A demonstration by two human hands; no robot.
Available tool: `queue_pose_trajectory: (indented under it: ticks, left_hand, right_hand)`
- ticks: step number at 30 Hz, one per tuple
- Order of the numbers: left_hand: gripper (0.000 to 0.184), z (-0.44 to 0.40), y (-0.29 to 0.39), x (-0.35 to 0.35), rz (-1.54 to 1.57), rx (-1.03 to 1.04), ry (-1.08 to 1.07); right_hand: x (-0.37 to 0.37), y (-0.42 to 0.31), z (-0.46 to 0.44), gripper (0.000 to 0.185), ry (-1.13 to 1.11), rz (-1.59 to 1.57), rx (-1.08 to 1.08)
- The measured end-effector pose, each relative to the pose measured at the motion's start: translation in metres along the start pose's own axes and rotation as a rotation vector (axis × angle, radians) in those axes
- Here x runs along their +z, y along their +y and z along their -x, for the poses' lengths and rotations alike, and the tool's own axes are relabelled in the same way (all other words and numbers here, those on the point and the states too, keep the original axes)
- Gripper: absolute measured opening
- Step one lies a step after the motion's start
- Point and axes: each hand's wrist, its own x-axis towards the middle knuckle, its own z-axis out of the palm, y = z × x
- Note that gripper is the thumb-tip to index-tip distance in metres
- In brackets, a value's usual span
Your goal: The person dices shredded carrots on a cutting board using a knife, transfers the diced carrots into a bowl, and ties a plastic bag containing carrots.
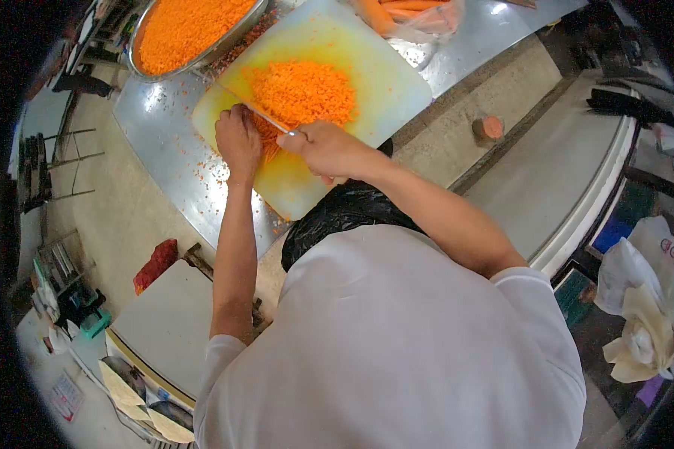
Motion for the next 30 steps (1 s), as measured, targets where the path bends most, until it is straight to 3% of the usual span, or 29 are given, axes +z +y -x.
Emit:
queue_pose_trajectory:
  ticks: [2,5,10,13,17,20,22,25,28,30]
  left_hand:
    - [0.018,0.002,0.005,0.002,-0.058,-0.012,-0.017]
    - [0.020,0.007,0.006,-0.008,0.113,-0.008,0.045]
    - [0.021,0.014,0.013,-0.002,-0.081,-0.025,0.009]
    - [0.021,0.019,0.015,-0.006,-0.079,-0.055,0.003]
    - [0.025,0.020,0.020,-0.008,-0.093,-0.086,-0.063]
    - [0.027,0.025,0.011,-0.009,0.006,-0.002,0.067]
    - [0.026,0.024,0.021,-0.013,-0.032,-0.058,0.028]
    - [0.027,0.027,0.023,-0.014,-0.050,-0.085,-0.015]
    - [0.028,0.034,0.013,-0.014,-0.040,-0.068,-0.016]
    - [0.027,0.034,0.011,-0.013,-0.042,-0.065,0.000]
  right_hand:
    - [-0.004,0.007,-0.004,0.052,-0.003,0.031,-0.014]
    - [-0.008,-0.009,0.006,0.051,-0.045,0.021,0.027]
    - [0.003,0.005,-0.017,0.050,-0.062,0.027,-0.079]
    - [-0.006,-0.022,0.015,0.050,-0.094,0.023,0.078]
    - [0.008,0.007,-0.009,0.051,-0.054,0.001,0.009]
    - [0.003,-0.011,0.005,0.050,-0.081,-0.041,0.037]
    - [0.003,-0.021,0.023,0.050,-0.121,-0.075,0.069]
    - [0.019,0.006,-0.007,0.049,-0.054,-0.031,-0.060]
    - [0.006,-0.016,0.011,0.048,-0.107,-0.019,0.120]
    - [0.018,-0.002,0.008,0.046,-0.098,-0.019,0.087]
